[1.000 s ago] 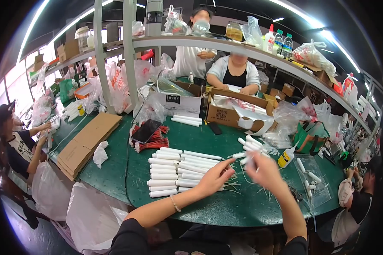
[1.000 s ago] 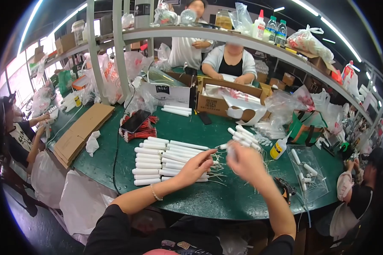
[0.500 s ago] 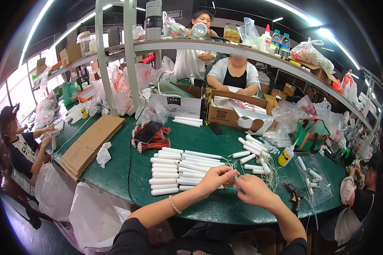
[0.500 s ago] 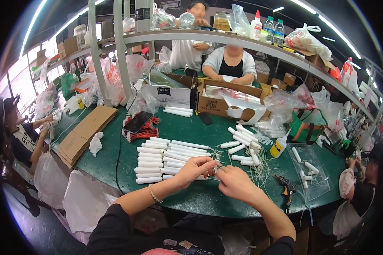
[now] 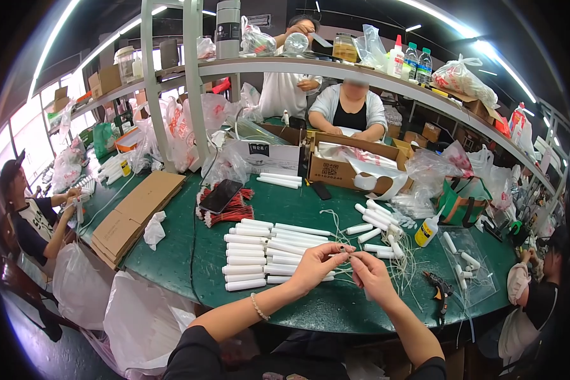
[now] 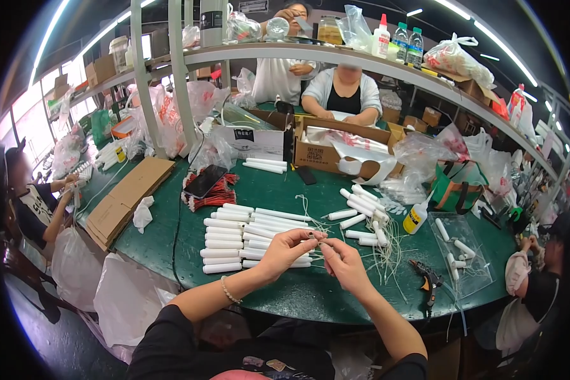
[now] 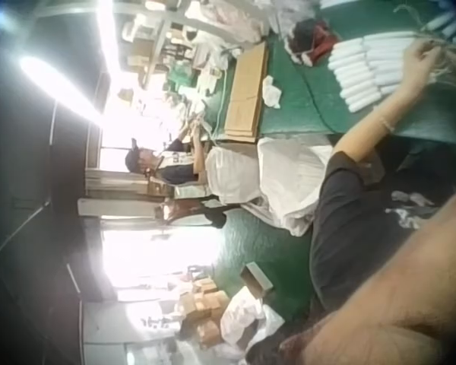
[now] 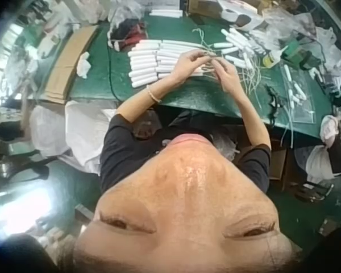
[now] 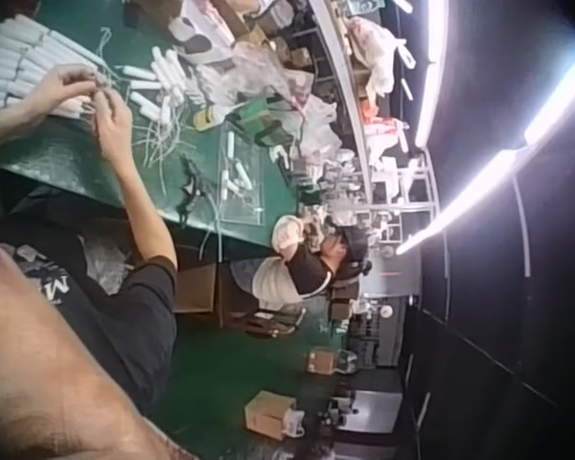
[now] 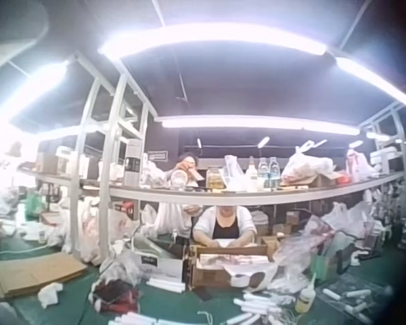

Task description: Threading wires and components through white plastic tubes on a factory assembly line.

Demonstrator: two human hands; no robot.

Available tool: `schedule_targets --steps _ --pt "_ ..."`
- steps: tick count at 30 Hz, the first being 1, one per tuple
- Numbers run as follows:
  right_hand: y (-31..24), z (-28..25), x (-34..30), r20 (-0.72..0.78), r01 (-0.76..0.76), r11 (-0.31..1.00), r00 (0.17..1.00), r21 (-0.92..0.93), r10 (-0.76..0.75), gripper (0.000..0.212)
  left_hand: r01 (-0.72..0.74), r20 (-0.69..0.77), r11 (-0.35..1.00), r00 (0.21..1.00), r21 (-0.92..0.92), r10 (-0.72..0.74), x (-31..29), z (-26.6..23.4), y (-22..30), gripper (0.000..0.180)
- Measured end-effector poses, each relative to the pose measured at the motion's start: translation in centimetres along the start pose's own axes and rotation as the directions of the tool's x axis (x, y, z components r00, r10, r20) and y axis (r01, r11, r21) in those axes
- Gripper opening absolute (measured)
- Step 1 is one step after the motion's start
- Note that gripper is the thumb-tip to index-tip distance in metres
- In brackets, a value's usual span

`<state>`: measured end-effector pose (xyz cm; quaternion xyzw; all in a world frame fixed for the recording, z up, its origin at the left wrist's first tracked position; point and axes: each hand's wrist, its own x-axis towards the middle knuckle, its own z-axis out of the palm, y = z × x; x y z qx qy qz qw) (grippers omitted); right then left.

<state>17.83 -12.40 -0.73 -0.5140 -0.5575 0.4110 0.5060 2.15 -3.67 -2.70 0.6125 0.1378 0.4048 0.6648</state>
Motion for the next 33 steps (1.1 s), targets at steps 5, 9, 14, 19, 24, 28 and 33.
schedule_targets --steps 5,9,14,19,24,28,33 --pt "-0.3 0.2 0.0 -0.050 0.003 0.998 0.999 0.055 0.000 0.022 -0.054 0.031 0.997 0.998 0.063 0.052 -0.1 0.0 0.3 0.023" --pt "-0.9 0.0 -0.5 -0.077 -0.018 0.992 0.997 0.123 0.028 0.022 -0.039 0.076 0.998 0.996 0.057 0.035 0.3 0.6 0.9 0.023" --pt "-0.3 -0.3 -0.9 -0.055 -0.033 0.958 0.997 0.284 0.051 0.023 -0.016 0.103 0.994 0.995 0.106 0.005 0.3 1.0 1.2 0.022" --pt "-1.0 0.1 -0.5 0.030 -0.068 0.925 0.998 0.374 0.061 0.025 0.001 0.092 0.991 0.996 0.130 -0.013 0.7 0.5 1.3 0.024" --pt "-0.8 -0.6 -0.5 0.012 -0.057 0.935 0.998 0.349 0.057 0.022 -0.032 0.042 0.979 0.999 0.201 0.024 0.8 1.1 1.9 0.027" --pt "-1.0 -0.5 -0.2 -0.004 -0.006 0.973 1.000 0.230 0.008 0.021 0.079 -0.028 0.964 0.997 0.253 -0.075 1.6 0.5 2.5 0.035" --pt "-1.4 -0.5 -0.7 0.083 -0.012 0.995 0.997 0.094 0.004 0.020 0.301 0.168 0.934 0.948 -0.194 -0.271 1.9 0.1 4.1 0.042"
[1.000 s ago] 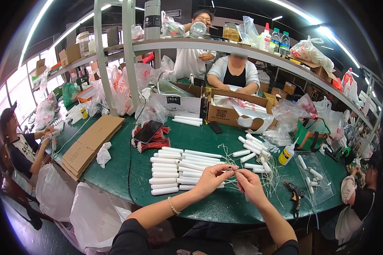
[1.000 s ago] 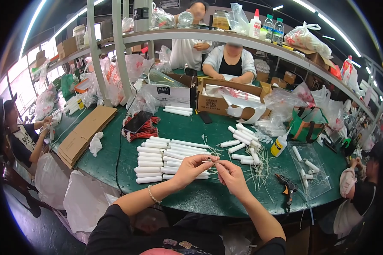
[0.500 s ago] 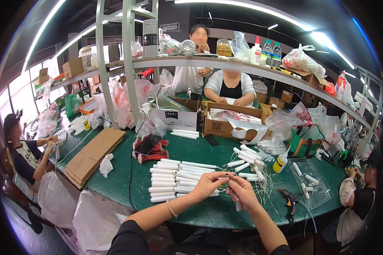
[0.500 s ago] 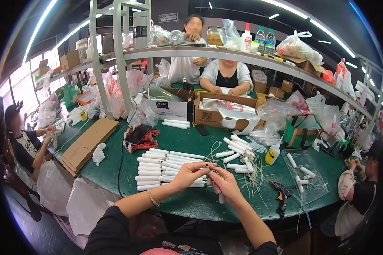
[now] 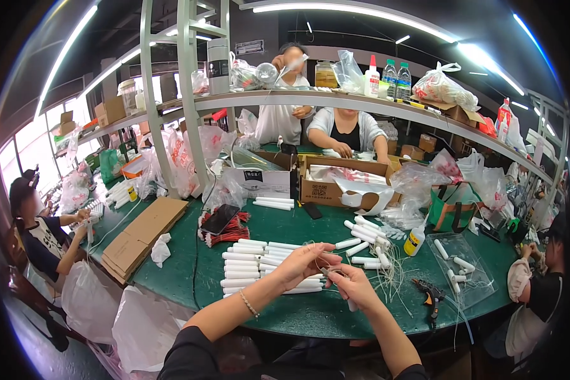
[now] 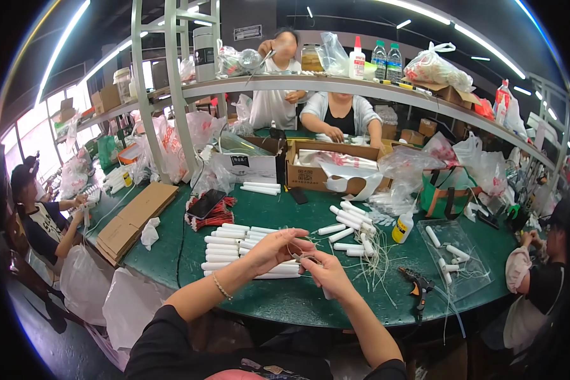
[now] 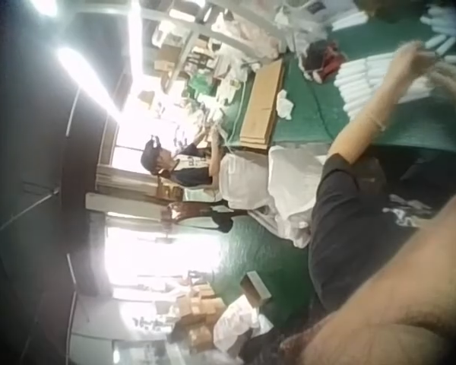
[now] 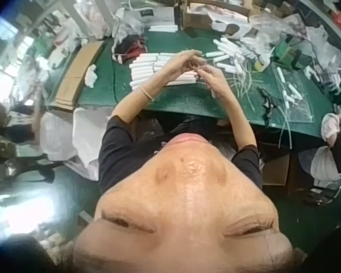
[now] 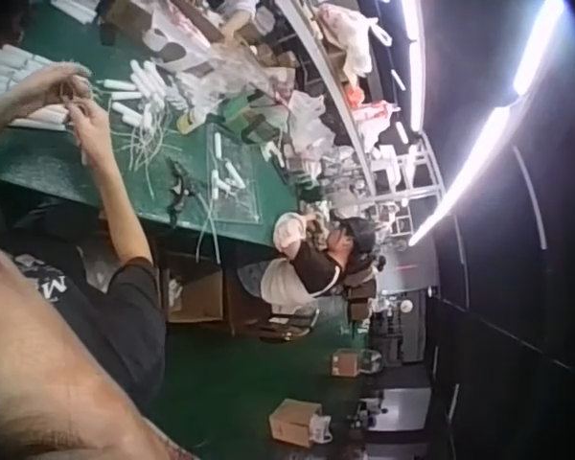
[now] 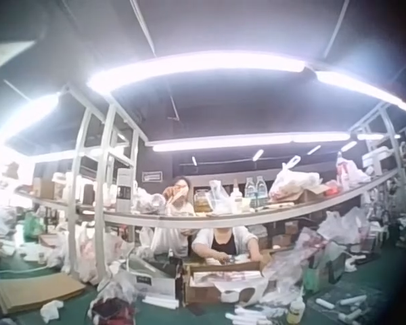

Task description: Threading wires and components through white plastic tubes on a factory assembly line.

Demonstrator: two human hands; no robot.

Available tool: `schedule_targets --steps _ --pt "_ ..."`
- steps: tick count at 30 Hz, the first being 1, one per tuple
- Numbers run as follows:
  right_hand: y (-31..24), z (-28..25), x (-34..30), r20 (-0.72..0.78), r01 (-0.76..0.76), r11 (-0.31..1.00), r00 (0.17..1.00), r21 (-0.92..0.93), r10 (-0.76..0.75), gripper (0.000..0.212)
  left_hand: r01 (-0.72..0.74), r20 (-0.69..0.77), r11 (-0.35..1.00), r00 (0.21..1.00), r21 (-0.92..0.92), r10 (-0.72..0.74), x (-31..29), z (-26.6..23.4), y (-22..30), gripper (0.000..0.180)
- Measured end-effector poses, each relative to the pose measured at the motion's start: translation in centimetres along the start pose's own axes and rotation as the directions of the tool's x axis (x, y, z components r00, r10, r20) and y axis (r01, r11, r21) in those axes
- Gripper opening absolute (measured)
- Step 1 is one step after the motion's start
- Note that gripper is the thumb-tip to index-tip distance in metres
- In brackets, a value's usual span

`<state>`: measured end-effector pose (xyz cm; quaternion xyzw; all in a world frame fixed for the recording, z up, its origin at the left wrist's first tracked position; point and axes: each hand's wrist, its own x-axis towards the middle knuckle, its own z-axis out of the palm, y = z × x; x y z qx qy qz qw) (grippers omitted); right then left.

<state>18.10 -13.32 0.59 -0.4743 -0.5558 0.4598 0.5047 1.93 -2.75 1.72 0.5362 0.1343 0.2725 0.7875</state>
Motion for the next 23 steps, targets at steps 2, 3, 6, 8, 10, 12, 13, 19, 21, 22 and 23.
schedule_targets --steps 2,3,6,8,10,12,13,19,21,22,23 --pt "0.3 -0.3 -0.1 -0.015 -0.010 1.000 1.000 0.023 0.010 0.020 -0.038 -0.036 0.999 0.999 -0.032 0.037 0.4 -0.4 0.5 0.038" --pt "0.4 -0.5 -0.1 -0.029 -0.022 0.999 0.999 0.045 0.023 0.020 -0.077 -0.074 0.995 0.995 -0.065 0.072 0.5 -0.5 1.0 0.035" --pt "1.0 -1.3 -0.1 -0.054 -0.031 0.990 0.998 0.135 0.039 0.019 -0.095 -0.138 0.995 0.986 0.001 0.095 0.7 -1.1 2.9 0.034" --pt "1.1 -1.8 -0.2 -0.072 -0.038 0.983 0.996 0.178 0.051 0.018 -0.139 -0.163 0.988 0.975 0.073 0.149 0.9 -1.6 4.1 0.039" --pt "1.4 -2.2 -0.3 -0.087 -0.044 0.974 0.994 0.222 0.065 0.018 -0.133 -0.183 0.987 0.972 0.090 0.148 0.9 -2.0 5.1 0.040" --pt "1.8 -2.4 -0.2 -0.089 -0.077 0.951 0.990 0.299 0.108 0.018 -0.127 -0.179 0.987 0.973 0.102 0.144 0.8 -2.3 5.6 0.045" --pt "1.9 -2.4 -0.1 -0.089 -0.076 0.951 0.990 0.300 0.108 0.018 -0.126 -0.179 0.987 0.973 0.104 0.143 0.9 -2.4 5.8 0.045" --pt "2.4 -2.8 -0.2 -0.069 -0.089 0.932 0.990 0.351 0.120 0.019 -0.095 -0.171 0.982 0.978 0.161 0.123 0.7 -2.9 6.2 0.045" --pt "2.5 -2.9 -0.2 -0.068 -0.087 0.926 0.990 0.368 0.121 0.019 -0.088 -0.202 0.968 0.970 0.236 0.137 0.6 -3.2 6.2 0.045" --pt "2.5 -3.0 -0.2 -0.073 -0.085 0.924 0.990 0.372 0.120 0.020 -0.082 -0.204 0.967 0.970 0.243 0.133 0.5 -3.3 6.3 0.044" --pt "2.6 -3.0 -0.2 -0.079 -0.083 0.923 0.989 0.376 0.121 0.020 -0.074 -0.206 0.966 0.970 0.249 0.128 0.5 -3.2 6.4 0.044"
